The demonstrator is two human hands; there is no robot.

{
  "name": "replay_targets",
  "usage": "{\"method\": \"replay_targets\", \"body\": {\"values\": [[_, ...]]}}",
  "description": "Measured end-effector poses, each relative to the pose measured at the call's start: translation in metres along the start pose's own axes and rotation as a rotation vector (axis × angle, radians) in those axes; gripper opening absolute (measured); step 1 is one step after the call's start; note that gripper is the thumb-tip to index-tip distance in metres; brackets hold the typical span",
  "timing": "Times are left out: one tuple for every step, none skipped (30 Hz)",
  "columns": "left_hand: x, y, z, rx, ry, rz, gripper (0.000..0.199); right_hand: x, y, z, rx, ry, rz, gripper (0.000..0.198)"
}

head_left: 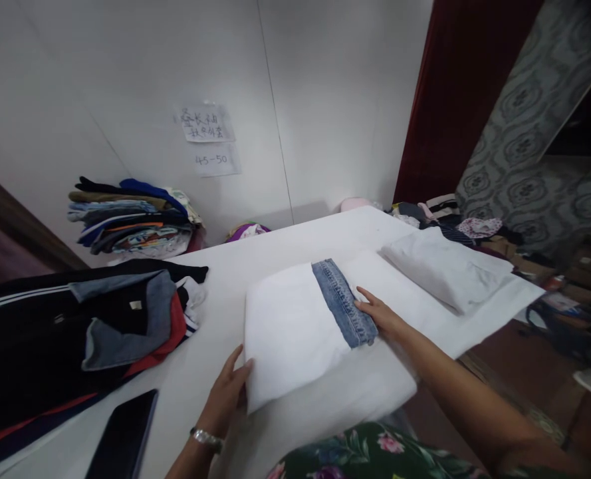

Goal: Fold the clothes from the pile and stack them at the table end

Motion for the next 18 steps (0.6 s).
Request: {"method": "replay_targets", "body": {"values": [[0.002, -0.008, -0.003, -0.032, 0.049, -0.082, 0.079, -0.002, -0.001, 0.0, 0.001, -0.017, 0.028, 0.085], [0.005, -0.017, -0.007, -0.075, 0.124, -0.189, 0.077, -0.003, -0.002, 0.0, 0.005, -0.032, 0.059, 0.085], [0.007, -0.025, -0.012, -0.12, 0.221, -0.321, 0.075, -0.004, -0.004, -0.001, 0.011, -0.045, 0.086, 0.085], [0.009, -0.032, -0.018, -0.165, 0.328, -0.471, 0.072, -0.005, -0.004, -0.002, 0.02, -0.057, 0.1, 0.085], [0.01, -0.037, -0.024, -0.2, 0.44, -0.618, 0.07, -0.005, -0.005, -0.004, 0.033, -0.069, 0.1, 0.086], [0.011, -0.04, -0.031, -0.209, 0.553, -0.743, 0.069, -0.005, -0.005, -0.005, 0.048, -0.08, 0.087, 0.088], [0.011, -0.04, -0.038, -0.196, 0.666, -0.833, 0.069, -0.005, -0.004, -0.006, 0.062, -0.089, 0.067, 0.089], [0.01, -0.039, -0.044, -0.173, 0.773, -0.888, 0.07, -0.004, -0.002, -0.007, 0.076, -0.096, 0.04, 0.091], [0.009, -0.036, -0.05, -0.151, 0.869, -0.921, 0.07, -0.004, -0.001, -0.007, 0.088, -0.1, 0.006, 0.093], [0.007, -0.032, -0.055, -0.134, 0.952, -0.942, 0.069, -0.003, 0.001, -0.006, 0.099, -0.1, -0.032, 0.094], [0.004, -0.028, -0.06, -0.124, 1.023, -0.956, 0.066, -0.002, 0.004, -0.006, 0.106, -0.096, -0.07, 0.095], [0.002, -0.023, -0.063, -0.119, 1.081, -0.965, 0.062, -0.001, 0.005, -0.005, 0.11, -0.089, -0.104, 0.096], [-0.001, -0.019, -0.066, -0.112, 1.13, -0.965, 0.058, 0.0, 0.007, -0.005, 0.106, -0.083, -0.128, 0.096], [-0.004, -0.015, -0.069, -0.095, 1.169, -0.96, 0.054, 0.002, 0.008, -0.004, 0.097, -0.079, -0.14, 0.095], [-0.008, -0.011, -0.07, -0.076, 1.197, -0.948, 0.051, 0.005, 0.009, -0.004, 0.085, -0.078, -0.141, 0.093], [-0.012, -0.009, -0.071, -0.061, 1.214, -0.926, 0.048, 0.008, 0.01, -0.003, 0.077, -0.082, -0.137, 0.089], [-0.016, -0.007, -0.071, -0.053, 1.22, -0.894, 0.045, 0.013, 0.011, -0.002, 0.073, -0.09, -0.133, 0.083], [-0.022, -0.006, -0.07, -0.051, 1.217, -0.849, 0.041, 0.019, 0.012, -0.001, 0.076, -0.102, -0.131, 0.075]]}}
Point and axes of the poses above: each hand's wrist, its own z-axis away from the middle knuckle, its own y-axis out of the palm, x = y × z, the point moved 1 cm from there along -z, towards the middle knuckle, and after that the axes turned 4 degrees about -x, right-handed, at the moved point
